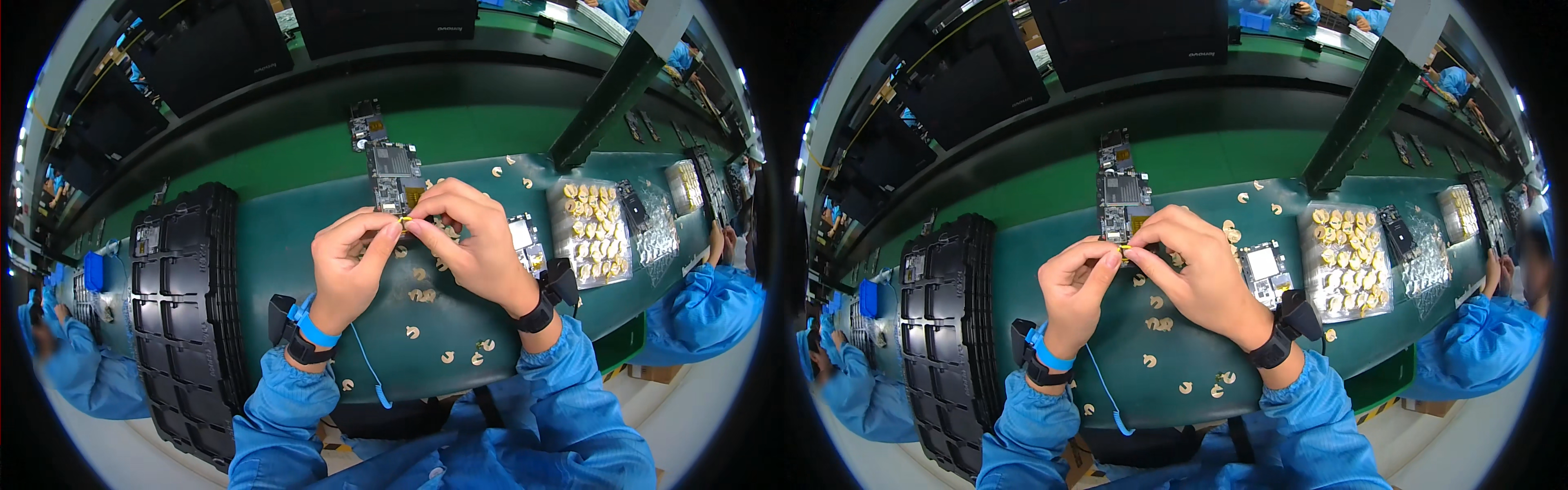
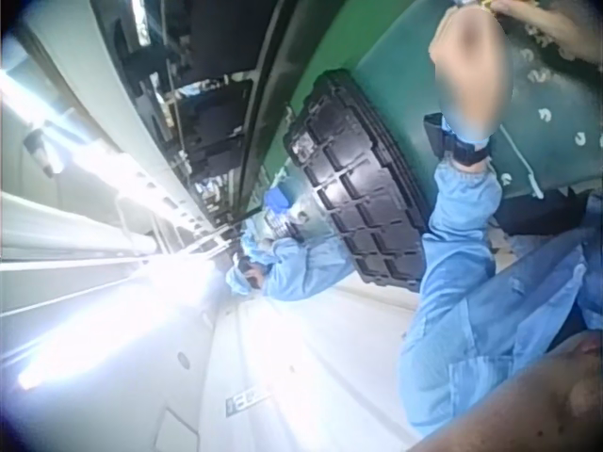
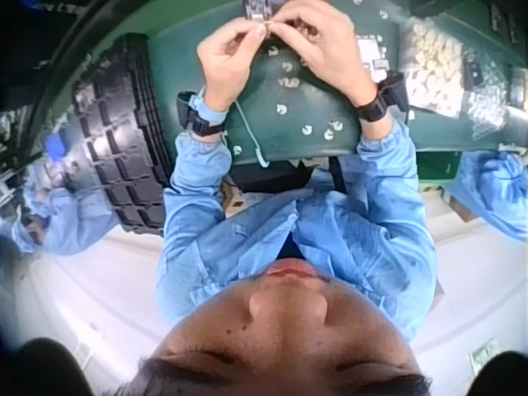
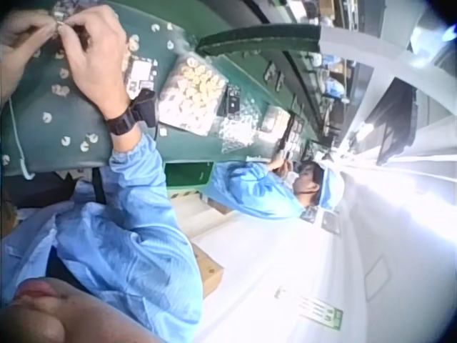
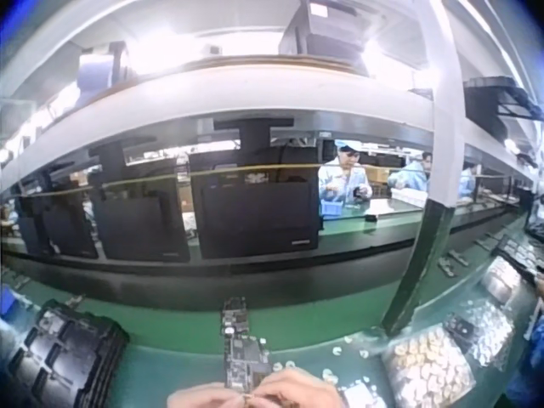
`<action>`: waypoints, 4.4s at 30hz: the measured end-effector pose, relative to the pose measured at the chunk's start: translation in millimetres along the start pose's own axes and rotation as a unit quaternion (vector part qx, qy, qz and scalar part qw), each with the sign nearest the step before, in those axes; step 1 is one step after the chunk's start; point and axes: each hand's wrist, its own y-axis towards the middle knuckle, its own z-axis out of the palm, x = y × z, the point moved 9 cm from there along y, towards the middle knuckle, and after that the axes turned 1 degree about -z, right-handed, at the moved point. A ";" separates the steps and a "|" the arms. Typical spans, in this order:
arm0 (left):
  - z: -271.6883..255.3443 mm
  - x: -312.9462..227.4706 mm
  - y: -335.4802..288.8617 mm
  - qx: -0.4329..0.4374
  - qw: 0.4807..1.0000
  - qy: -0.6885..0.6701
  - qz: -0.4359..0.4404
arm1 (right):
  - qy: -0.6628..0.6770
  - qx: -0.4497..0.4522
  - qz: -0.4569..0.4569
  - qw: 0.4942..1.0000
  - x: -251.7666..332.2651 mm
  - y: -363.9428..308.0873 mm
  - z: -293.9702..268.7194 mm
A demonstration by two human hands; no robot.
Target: Assembling electronic circuit boards by installing components on an assembly line.
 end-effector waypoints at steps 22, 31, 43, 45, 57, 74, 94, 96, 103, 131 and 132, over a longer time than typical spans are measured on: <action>15.2 24.4 2.0 0.052 0.995 -0.069 -0.044 | 0.019 0.004 0.140 0.990 -22.2 -7.1 6.4; 13.7 22.8 0.1 0.047 0.996 -0.066 -0.033 | 0.019 -0.007 0.127 0.992 -23.7 -9.1 6.0; 14.1 19.4 0.7 0.032 0.995 -0.090 -0.038 | -0.030 -0.008 0.104 0.994 -16.0 -5.5 7.1; 14.8 18.5 0.8 0.029 0.994 -0.095 -0.037 | -0.037 -0.013 0.097 0.995 -13.6 -5.3 6.8; 16.6 8.8 0.6 0.013 0.992 -0.125 -0.020 | -0.058 -0.064 0.079 0.993 -7.8 -9.9 10.2; 17.2 7.1 0.8 0.025 0.989 -0.145 -0.034 | -0.065 -0.061 0.043 0.995 -6.7 -10.2 8.9; 18.3 7.5 4.9 -0.007 0.987 -0.152 -0.050 | -0.068 -0.070 -0.005 0.995 -0.3 -7.4 5.4; 16.0 11.0 2.4 -0.018 0.987 -0.148 -0.066 | -0.091 -0.092 -0.023 0.991 4.5 -8.6 4.8; -0.1 24.8 1.6 -0.055 0.981 -0.166 -0.080 | 0.048 -0.128 0.043 0.990 -3.1 -12.2 -2.3; 34.9 35.1 -4.9 0.086 0.970 -0.141 -0.178 | 0.106 -0.194 0.290 0.931 28.0 -127.9 -239.8; 34.3 36.0 -4.5 0.077 0.971 -0.135 -0.179 | 0.103 -0.203 0.292 0.929 22.5 -130.4 -249.0</action>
